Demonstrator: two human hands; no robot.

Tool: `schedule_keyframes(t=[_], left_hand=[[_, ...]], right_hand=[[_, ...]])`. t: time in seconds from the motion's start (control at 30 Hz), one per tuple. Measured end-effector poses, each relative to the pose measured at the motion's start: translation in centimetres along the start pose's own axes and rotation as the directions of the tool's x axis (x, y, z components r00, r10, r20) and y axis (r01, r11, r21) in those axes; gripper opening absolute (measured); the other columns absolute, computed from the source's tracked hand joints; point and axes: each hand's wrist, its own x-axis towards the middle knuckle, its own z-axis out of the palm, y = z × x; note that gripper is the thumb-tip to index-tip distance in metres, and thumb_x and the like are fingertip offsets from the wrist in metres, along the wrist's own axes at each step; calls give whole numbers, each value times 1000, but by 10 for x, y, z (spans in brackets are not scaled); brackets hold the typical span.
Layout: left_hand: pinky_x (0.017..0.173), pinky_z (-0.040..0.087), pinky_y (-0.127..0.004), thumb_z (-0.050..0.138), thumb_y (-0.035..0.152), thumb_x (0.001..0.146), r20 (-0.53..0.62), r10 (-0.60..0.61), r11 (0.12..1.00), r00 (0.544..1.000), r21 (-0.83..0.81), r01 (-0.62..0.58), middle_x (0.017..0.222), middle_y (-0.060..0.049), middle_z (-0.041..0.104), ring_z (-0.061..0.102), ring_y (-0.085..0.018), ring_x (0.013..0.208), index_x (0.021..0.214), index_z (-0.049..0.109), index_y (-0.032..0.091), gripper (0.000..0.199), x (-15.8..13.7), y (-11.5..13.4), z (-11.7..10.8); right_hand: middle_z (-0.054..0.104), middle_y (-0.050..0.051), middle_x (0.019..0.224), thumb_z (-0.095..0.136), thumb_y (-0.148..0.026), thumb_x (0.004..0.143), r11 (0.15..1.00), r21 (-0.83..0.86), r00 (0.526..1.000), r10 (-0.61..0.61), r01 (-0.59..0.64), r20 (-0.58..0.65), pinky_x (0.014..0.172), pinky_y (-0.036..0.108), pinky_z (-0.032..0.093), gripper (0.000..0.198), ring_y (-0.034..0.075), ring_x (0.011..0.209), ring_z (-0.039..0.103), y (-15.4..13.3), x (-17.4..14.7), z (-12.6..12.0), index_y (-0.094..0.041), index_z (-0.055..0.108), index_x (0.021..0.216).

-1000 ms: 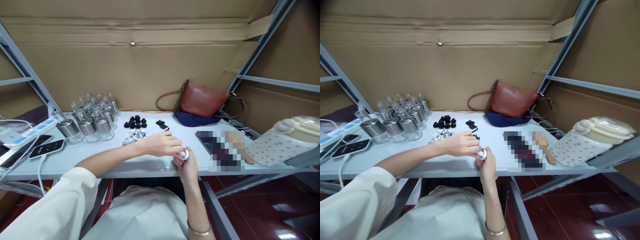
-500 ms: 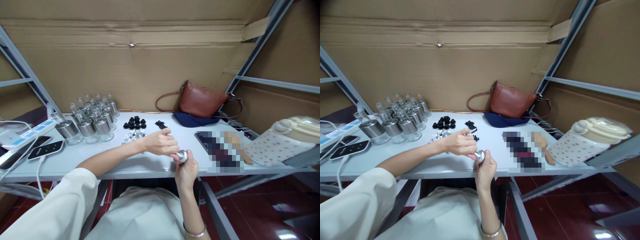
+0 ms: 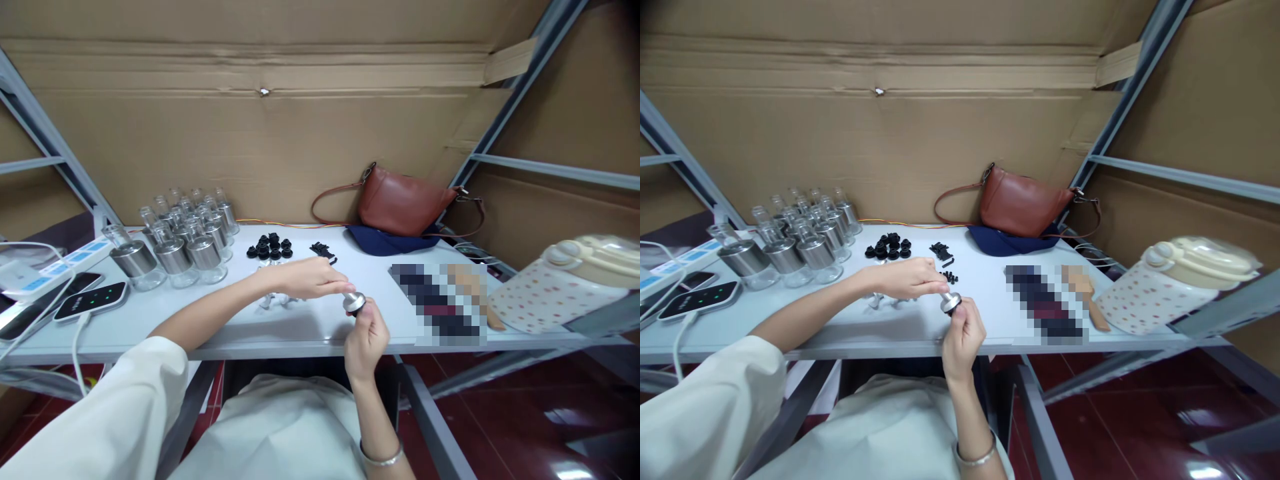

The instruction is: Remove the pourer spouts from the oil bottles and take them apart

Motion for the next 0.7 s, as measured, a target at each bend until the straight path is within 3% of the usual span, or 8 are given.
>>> schedule_keyframes(t=[0.07,0.17,0.3,0.37,0.43,0.5,0.6,0.7], left_hand=[[62,34,-25,26,42,97,19,-26,998,999,-64,27,57,2,51,41,-10,54,70,55,16,48,-3,1,-5],[54,31,-25,28,46,95,33,-71,986,997,-147,75,53,3,40,34,-9,51,62,49,15,49,-6,4,-14],[49,27,-25,32,50,92,31,-193,960,981,-198,196,51,3,35,29,-8,47,56,40,16,50,-12,5,-30],[47,26,-25,29,52,92,-59,-318,925,946,-238,296,50,3,31,27,-8,46,54,35,18,52,-21,3,-44],[49,29,-25,24,50,94,-189,-427,888,885,-275,370,49,3,31,28,-8,45,53,33,19,52,-35,2,-62],[56,35,-25,28,46,94,-242,-441,893,864,-218,395,53,1,42,37,-9,51,56,40,17,49,-50,4,-80],[61,37,-24,37,44,92,-213,-483,875,849,-82,477,64,-1,55,48,-11,59,66,53,16,42,-68,10,-97],[61,36,-23,40,43,90,-257,-528,835,810,18,550,70,-2,60,51,-11,63,79,60,15,36,-76,11,-102]], right_hand=[[56,3,72,36,-40,95,979,-119,986,-165,167,25,65,30,42,33,17,68,54,0,1,-1,-21,55,76],[60,6,81,38,-34,96,889,-235,920,-383,392,85,70,34,45,23,20,76,58,2,6,0,-22,56,89],[62,9,92,43,-30,93,790,-297,843,-513,537,160,75,40,48,15,23,85,60,3,18,-2,-24,54,102],[62,9,96,48,-25,90,761,-314,821,-552,568,147,79,42,48,16,24,89,60,3,24,-7,-25,53,106],[62,7,97,53,-19,87,771,-292,819,-567,566,89,81,42,48,23,23,91,60,2,28,-11,-26,54,108],[62,6,97,55,-13,85,814,-252,848,-526,523,64,81,41,48,28,22,93,60,1,30,-13,-27,55,110],[64,6,98,53,-12,86,860,-222,888,-435,459,151,79,38,49,28,21,92,61,0,29,-8,-26,57,109],[65,8,100,50,-15,88,887,-208,897,-356,412,260,75,36,50,26,20,87,61,2,25,0,-24,58,111]])
